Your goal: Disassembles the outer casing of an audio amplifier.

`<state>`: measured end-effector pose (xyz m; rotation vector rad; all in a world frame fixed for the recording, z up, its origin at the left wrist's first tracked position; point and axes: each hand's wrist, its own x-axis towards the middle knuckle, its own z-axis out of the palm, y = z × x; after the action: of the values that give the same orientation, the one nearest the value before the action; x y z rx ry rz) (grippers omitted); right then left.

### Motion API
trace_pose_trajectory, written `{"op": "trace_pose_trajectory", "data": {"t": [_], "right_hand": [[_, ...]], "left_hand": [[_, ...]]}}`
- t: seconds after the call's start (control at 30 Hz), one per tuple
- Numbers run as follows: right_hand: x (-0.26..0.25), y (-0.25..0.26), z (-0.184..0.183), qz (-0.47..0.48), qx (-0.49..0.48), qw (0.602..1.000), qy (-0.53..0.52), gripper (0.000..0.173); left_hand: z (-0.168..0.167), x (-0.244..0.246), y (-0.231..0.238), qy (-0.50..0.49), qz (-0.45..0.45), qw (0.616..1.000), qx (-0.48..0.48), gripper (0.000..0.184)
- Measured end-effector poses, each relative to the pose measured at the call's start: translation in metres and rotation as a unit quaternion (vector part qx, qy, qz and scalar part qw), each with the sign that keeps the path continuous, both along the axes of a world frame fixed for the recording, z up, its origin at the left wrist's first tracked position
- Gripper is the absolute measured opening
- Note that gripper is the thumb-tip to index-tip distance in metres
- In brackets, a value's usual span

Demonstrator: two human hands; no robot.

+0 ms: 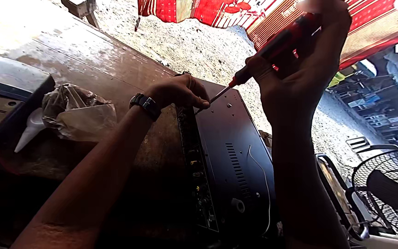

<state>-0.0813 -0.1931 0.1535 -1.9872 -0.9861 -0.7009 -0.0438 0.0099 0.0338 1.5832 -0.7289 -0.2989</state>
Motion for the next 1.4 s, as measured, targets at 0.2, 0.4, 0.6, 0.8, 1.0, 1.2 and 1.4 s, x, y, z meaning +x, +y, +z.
{"op": "trace_pose_trajectory", "data": {"t": [0.2, 0.4, 0.6, 0.8, 1.0, 1.2, 1.4], "right_hand": [[0.000, -0.001, 0.001, -0.002, -0.010, 1.000, -0.008, 0.078], [0.013, -0.009, 0.007, -0.005, -0.013, 0.999, -0.044, 0.056], [0.023, -0.030, 0.018, 0.231, -0.004, 0.959, 0.165, 0.053], [0.028, -0.036, 0.028, 0.032, -0.028, 0.999, -0.015, 0.023], [0.024, -0.035, 0.031, 0.257, 0.033, 0.954, 0.152, 0.034], [0.022, -0.034, 0.034, 0.136, 0.013, 0.990, 0.029, 0.016], [0.017, -0.029, 0.036, 0.226, 0.000, 0.966, 0.129, 0.030]], "left_hand": [[0.001, -0.001, 0.000, 0.006, -0.005, 1.000, 0.000, 0.010], [0.001, -0.001, -0.007, -0.024, -0.021, 0.999, -0.044, 0.014], [0.000, 0.003, -0.011, -0.082, -0.001, 0.995, -0.052, 0.011], [-0.002, 0.006, -0.015, -0.118, 0.013, 0.992, -0.034, 0.020], [-0.005, 0.008, -0.016, -0.117, 0.017, 0.991, -0.064, 0.026], [0.005, -0.004, -0.014, -0.125, -0.025, 0.989, -0.077, 0.015], [0.006, -0.002, -0.018, -0.189, 0.003, 0.981, -0.048, 0.019]]}}
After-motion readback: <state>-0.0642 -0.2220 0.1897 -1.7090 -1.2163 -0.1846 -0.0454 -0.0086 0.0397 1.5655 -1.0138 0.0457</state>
